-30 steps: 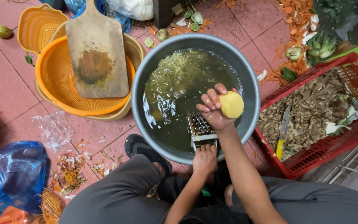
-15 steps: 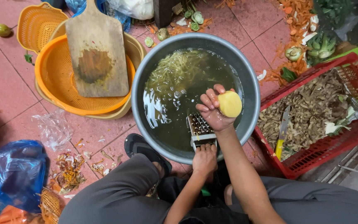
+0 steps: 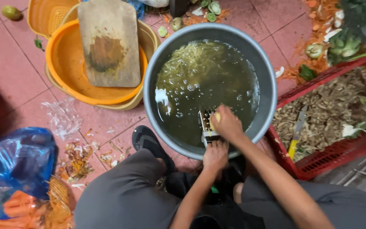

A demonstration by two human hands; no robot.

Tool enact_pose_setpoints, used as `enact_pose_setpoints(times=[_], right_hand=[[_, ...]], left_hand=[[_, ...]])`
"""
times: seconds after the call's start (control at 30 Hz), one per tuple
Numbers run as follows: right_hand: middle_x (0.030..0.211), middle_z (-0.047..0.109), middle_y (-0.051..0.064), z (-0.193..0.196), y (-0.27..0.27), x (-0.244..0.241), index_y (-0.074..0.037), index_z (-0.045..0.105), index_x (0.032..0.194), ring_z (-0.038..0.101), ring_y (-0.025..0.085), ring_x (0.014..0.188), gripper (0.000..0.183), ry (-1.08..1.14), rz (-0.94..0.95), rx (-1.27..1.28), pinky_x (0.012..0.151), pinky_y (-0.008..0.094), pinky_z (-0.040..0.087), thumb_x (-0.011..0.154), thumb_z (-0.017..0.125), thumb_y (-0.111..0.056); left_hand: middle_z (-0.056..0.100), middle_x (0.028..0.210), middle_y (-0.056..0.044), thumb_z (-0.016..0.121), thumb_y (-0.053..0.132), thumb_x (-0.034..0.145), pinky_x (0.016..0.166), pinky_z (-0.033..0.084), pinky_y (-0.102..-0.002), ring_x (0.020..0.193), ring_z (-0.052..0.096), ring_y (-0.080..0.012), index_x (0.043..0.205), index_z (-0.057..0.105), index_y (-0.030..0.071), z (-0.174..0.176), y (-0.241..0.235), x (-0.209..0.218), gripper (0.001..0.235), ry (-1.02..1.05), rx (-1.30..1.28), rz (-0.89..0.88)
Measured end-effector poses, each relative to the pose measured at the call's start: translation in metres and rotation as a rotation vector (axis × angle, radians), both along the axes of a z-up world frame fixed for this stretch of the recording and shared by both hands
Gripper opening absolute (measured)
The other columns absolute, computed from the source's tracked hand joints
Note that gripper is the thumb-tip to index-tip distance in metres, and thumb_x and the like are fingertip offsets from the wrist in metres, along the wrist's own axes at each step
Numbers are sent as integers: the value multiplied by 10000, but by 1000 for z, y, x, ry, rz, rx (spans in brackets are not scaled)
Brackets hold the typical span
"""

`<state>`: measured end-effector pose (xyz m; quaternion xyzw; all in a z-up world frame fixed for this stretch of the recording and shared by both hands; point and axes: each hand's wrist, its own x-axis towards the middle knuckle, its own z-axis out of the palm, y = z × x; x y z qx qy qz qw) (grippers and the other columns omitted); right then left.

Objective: Grating potatoes into a basin of water in a food preparation area.

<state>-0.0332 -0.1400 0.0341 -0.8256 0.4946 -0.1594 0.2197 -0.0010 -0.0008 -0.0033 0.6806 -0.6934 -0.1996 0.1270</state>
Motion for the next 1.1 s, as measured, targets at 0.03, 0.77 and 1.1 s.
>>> enact_pose_setpoints(times=[0.03, 0.77, 1.1], right_hand=[[989, 661, 146, 8, 10, 6, -63, 615, 1065, 686, 384, 857, 334, -3, -7, 1, 701, 496, 567, 1024, 624, -394], [1200, 571, 257, -90, -144, 57, 7, 582, 1158, 717, 409, 803, 482, 389, -67, -18, 678, 518, 587, 832, 644, -343], [1063, 622, 181, 23, 13, 2, -52, 602, 1039, 711, 384, 740, 305, 397, 339, 99, 649, 527, 574, 923, 594, -334]], left_hand=[[700, 1037, -172, 631, 185, 739, 773, 500, -430, 938, 656, -319, 1154, 654, 28, -13, 4, -4, 444, -3, 1, -7], [667, 968, -142, 608, 168, 841, 775, 506, -438, 918, 652, -315, 981, 605, 79, -15, 5, -4, 166, -29, 16, -18], [698, 961, -126, 589, 208, 891, 797, 492, -480, 977, 655, -333, 1005, 642, 100, -52, 12, -15, 166, -8, 59, -84]])
